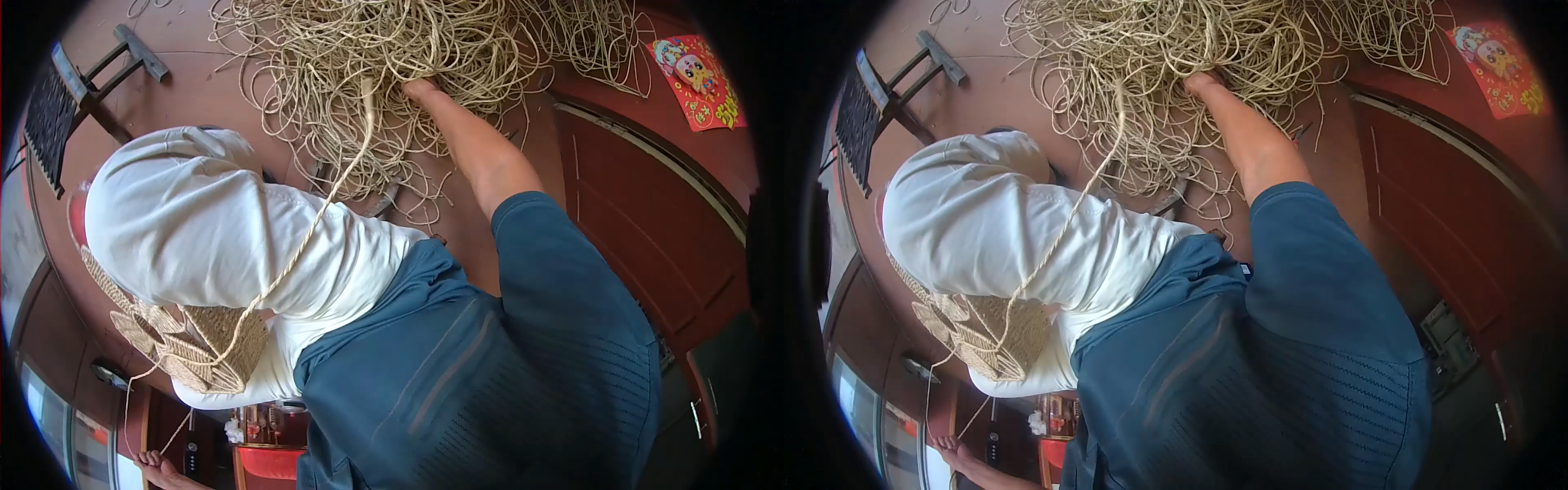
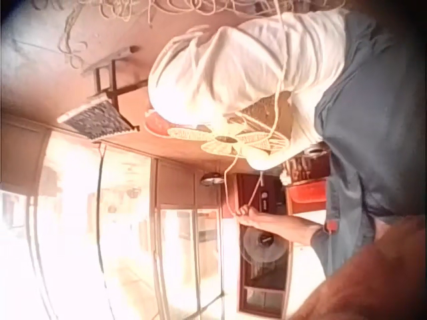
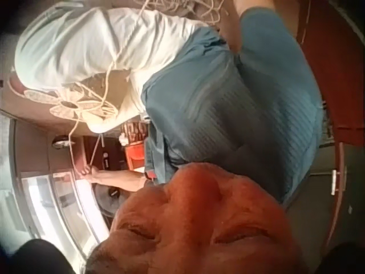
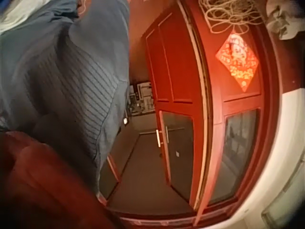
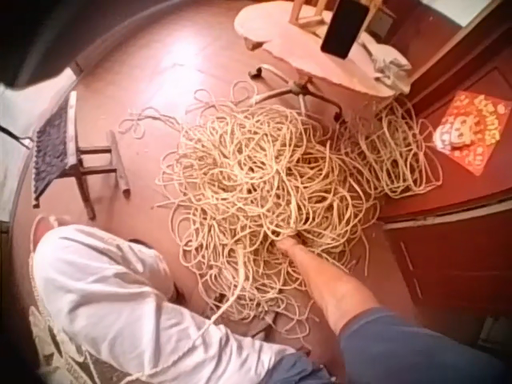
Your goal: Weaving a decorative straw flower craft using straw ropes.
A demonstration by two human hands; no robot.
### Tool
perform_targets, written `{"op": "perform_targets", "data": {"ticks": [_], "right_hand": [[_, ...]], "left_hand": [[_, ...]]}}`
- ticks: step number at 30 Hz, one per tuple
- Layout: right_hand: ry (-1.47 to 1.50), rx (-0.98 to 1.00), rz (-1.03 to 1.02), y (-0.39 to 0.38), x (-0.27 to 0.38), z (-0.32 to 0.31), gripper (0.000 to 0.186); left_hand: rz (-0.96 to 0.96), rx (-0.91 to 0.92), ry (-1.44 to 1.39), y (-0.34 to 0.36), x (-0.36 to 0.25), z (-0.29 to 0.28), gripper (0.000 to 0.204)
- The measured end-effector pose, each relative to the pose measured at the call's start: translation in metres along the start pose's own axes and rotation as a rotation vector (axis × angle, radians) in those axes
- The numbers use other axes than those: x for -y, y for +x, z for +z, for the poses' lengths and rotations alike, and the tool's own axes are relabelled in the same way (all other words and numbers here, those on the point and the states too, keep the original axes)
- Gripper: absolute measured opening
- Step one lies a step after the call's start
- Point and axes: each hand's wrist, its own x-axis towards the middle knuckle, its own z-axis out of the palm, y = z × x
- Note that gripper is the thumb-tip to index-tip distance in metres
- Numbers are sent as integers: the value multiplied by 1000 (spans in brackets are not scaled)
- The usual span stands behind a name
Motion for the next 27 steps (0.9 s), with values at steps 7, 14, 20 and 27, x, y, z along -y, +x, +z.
{"op": "perform_targets", "data": {"ticks": [7, 14, 20, 27], "right_hand": [[112, 218, -72, -112, 13, -36, 81], [-183, -496, -717, -234, 1, 65, 47], [-399, 228, -1004, -200, 29, 148, 35], [-1003, -74, -806, -152, 5, 68, 41]], "left_hand": [[41, 95, 10, 8, -14, 58, 34], [91, 260, 65, 25, 19, 90, 29], [-4, 253, -40, -15, 32, 94, 30], [-4, 338, -76, -6, 35, 33, 32]]}}
